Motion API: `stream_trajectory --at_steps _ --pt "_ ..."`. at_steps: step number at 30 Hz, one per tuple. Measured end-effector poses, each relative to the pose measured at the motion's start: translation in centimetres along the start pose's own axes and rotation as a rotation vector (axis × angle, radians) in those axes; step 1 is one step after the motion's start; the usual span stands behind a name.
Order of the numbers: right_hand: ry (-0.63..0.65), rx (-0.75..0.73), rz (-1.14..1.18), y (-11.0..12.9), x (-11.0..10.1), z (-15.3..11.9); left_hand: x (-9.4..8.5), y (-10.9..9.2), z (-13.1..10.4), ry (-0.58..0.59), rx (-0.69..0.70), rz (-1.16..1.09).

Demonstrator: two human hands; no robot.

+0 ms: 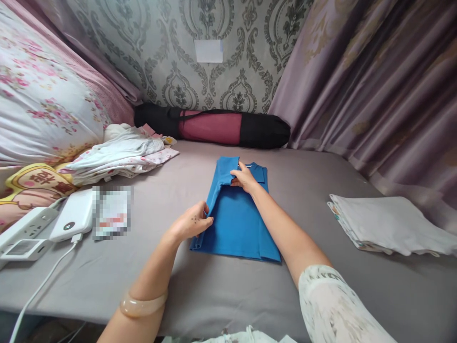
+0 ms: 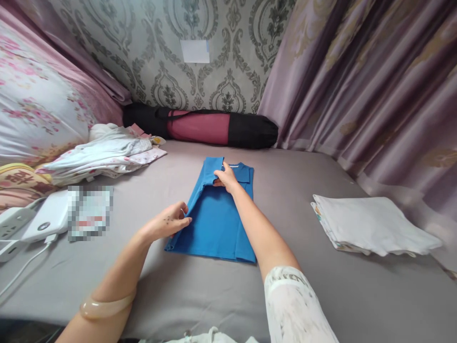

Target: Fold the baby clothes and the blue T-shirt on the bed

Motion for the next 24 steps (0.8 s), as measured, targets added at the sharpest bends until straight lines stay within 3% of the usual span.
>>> stream_trajectory --at_steps 7,14,16,19,22,24 --pt "-0.067 0.083 -0.033 -1.4 -1.9 -0.4 1.6 -0.6 0.5 0.028 0.041 -0.004" --pt "-0.067 -0.007 -0.244 -0.6 -2.3 -0.5 2.3 -1.2 0.6 0.078 0.083 -0.083" --pt "-0.075 -0.051 -0.360 -0.2 -2.5 -0.3 1.5 -0.9 0.9 0.021 0.078 -0.156" --pt "-0.142 -0.084 -0.505 0.2 -3.1 0.2 -0.8 0.7 1.4 -0.174 0.027 -0.242" --pt "-0.204 -0.066 -0.611 0.4 -3.3 0.8 -3.0 2.5 1.5 -0.356 -0.026 -0.222" --pt "-0.211 -0.067 -0.686 0.8 -3.0 1.1 -3.7 2.9 1.4 -0.400 -0.034 -0.159"
Point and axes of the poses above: each hand's wrist, its own z-axis towards the middle knuckle, its own x-axis out of the palm, y = z × x, the point moved 9 cm from there along z, towards the middle knuckle, and after that the axes turned 14 degrees about z, right-handed, at the moved point
